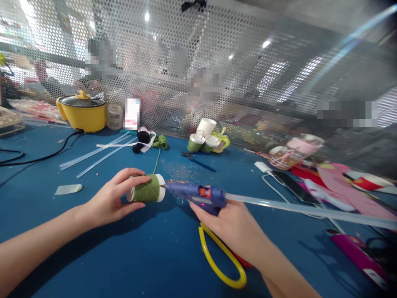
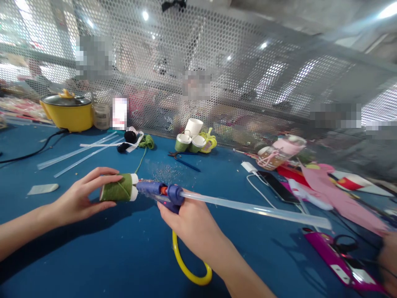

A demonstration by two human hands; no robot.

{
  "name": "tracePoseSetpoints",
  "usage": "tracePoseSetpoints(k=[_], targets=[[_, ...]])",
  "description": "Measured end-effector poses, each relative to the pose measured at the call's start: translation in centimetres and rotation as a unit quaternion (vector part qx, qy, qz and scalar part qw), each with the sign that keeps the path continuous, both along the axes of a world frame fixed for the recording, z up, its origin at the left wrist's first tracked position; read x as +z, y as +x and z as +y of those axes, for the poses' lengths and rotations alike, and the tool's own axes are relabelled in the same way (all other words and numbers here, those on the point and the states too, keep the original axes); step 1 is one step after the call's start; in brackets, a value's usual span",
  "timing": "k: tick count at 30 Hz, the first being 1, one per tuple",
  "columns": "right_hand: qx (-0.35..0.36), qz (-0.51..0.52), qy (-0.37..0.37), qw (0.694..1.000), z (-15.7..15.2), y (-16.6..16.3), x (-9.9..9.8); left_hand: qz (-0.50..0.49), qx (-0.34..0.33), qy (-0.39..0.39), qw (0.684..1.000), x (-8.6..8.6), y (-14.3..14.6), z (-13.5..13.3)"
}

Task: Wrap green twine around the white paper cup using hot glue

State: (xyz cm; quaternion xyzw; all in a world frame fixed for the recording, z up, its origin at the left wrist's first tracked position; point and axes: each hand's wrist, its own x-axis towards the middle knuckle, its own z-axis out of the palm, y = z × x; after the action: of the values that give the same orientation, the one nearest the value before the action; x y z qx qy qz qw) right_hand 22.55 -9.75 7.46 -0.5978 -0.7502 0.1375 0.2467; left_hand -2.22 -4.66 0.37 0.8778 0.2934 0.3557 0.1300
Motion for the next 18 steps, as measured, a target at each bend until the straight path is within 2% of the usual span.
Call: tracePoseSetpoints(k=[5, 13, 18], targets=[[0.004, 0.005, 0.015, 1.0, 0.2, 0.1, -0.3, 0.032, -0.016, 0.034, 0.999, 0.0, 0.0, -0.1], [-0.03, 0.013, -0.055, 0.998, 0.7, 0.3, -0.9, 0.061, -0.041, 0.073, 0.995, -0.1, 0.1, -0.2], [-0.039, 0.058, -0.076, 0.995, 1.2, 0.0, -0.9, 0.062, -0.061, 0.07, 0.994, -0.5, 0.1, -0.1]])
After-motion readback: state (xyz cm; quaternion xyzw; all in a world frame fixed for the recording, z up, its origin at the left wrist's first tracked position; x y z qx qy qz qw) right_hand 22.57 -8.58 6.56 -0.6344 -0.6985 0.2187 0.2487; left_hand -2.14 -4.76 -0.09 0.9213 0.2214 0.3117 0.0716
